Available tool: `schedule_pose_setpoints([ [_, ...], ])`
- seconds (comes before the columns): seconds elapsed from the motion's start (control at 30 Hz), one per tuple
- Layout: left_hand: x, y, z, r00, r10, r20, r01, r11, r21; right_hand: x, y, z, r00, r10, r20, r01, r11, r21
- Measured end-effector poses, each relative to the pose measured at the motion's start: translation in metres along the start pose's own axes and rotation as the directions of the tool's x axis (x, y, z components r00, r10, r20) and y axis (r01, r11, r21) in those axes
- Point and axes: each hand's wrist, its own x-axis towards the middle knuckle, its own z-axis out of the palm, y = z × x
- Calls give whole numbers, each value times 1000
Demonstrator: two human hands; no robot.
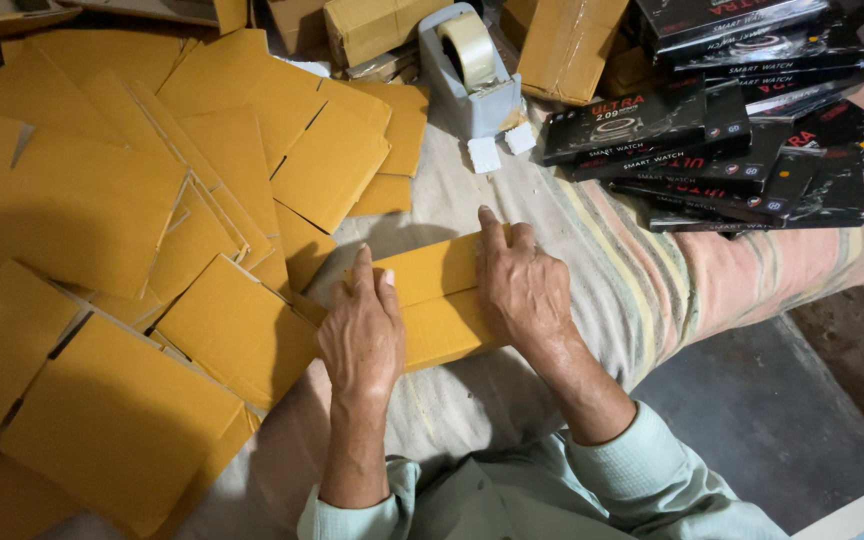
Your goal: The person folds flat yellow cardboard mailer boxes into open boxes, pressing the creases and folding the side flaps by hand, then sets each finished box aside and takes the next flat blank from the pile. The person repeats this folding cycle continuously across the padded work surface.
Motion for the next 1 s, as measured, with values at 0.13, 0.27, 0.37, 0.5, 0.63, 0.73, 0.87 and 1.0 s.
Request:
schedule_pose_setpoints([
  [0.13,3,1,0,995,-51,86,48,998,34,2,-3,-1,998,-41,-47,39,998,-44],
  [0.27,1,-2,1,998,-22,61,20,999,30,2,-1,-1,998,29,53,-28,1000,-14],
  [0.37,1,-3,3,1000,9,-4,-9,1000,2,1,1,1,1000,25,5,-25,999,25],
  [0.5,1,-3,4,998,70,-8,-69,996,47,-1,0,2,988,-109,-105,98,989,-110],
  [0.63,0,-1,3,1000,-12,27,12,1000,22,1,-1,0,1000,26,6,-26,1000,2],
  [0.73,1,0,2,997,-48,58,48,999,1,2,-2,-2,1000,22,-21,-22,1000,3],
  [0.87,2,0,1,997,-12,76,8,999,53,2,-5,-4,999,-14,-45,13,1000,-19],
  [1.0,2,1,-1,992,-77,99,75,997,21,3,-6,-7,991,103,88,-108,993,53],
])
